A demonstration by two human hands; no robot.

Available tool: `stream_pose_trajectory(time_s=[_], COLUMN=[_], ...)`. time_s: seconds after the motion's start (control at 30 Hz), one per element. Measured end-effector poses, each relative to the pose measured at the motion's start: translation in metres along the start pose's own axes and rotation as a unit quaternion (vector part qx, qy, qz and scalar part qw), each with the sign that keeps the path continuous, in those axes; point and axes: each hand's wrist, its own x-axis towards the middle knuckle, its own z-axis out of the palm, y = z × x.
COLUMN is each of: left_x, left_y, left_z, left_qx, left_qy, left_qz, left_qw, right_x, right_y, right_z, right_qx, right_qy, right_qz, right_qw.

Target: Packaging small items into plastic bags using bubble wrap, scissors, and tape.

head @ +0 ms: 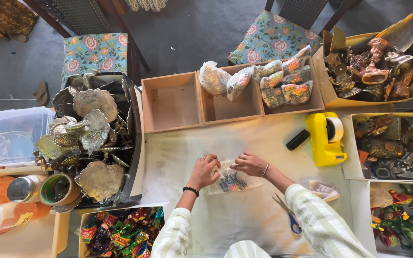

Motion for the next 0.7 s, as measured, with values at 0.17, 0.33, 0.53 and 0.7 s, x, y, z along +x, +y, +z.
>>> stream_pose_trajectory(time_s=[0.17,0.33,0.53,0.7], left_x=[0.012,0.026,0.014,0.025], left_y=[-0.009,0.005,-0.005,0.022], left_z=[0.032,0.029,0.062,0.020], left_qx=[-0.099,0.028,0.081,0.038], left_qy=[-0.028,-0.112,-0.140,-0.154], left_qz=[-0.151,-0.214,-0.189,-0.180], left_qw=[0.983,0.970,0.969,0.971], right_x=[0.005,0.008,0.032,0.024], right_y=[-0.003,-0.004,-0.012,-0.014], right_z=[-0.001,0.003,-0.010,0.019], right_qx=[0.025,0.125,0.232,0.198], right_qy=[-0.054,-0.073,-0.035,-0.114], right_qz=[-0.009,0.098,0.305,0.278], right_qw=[0.998,0.985,0.923,0.933])
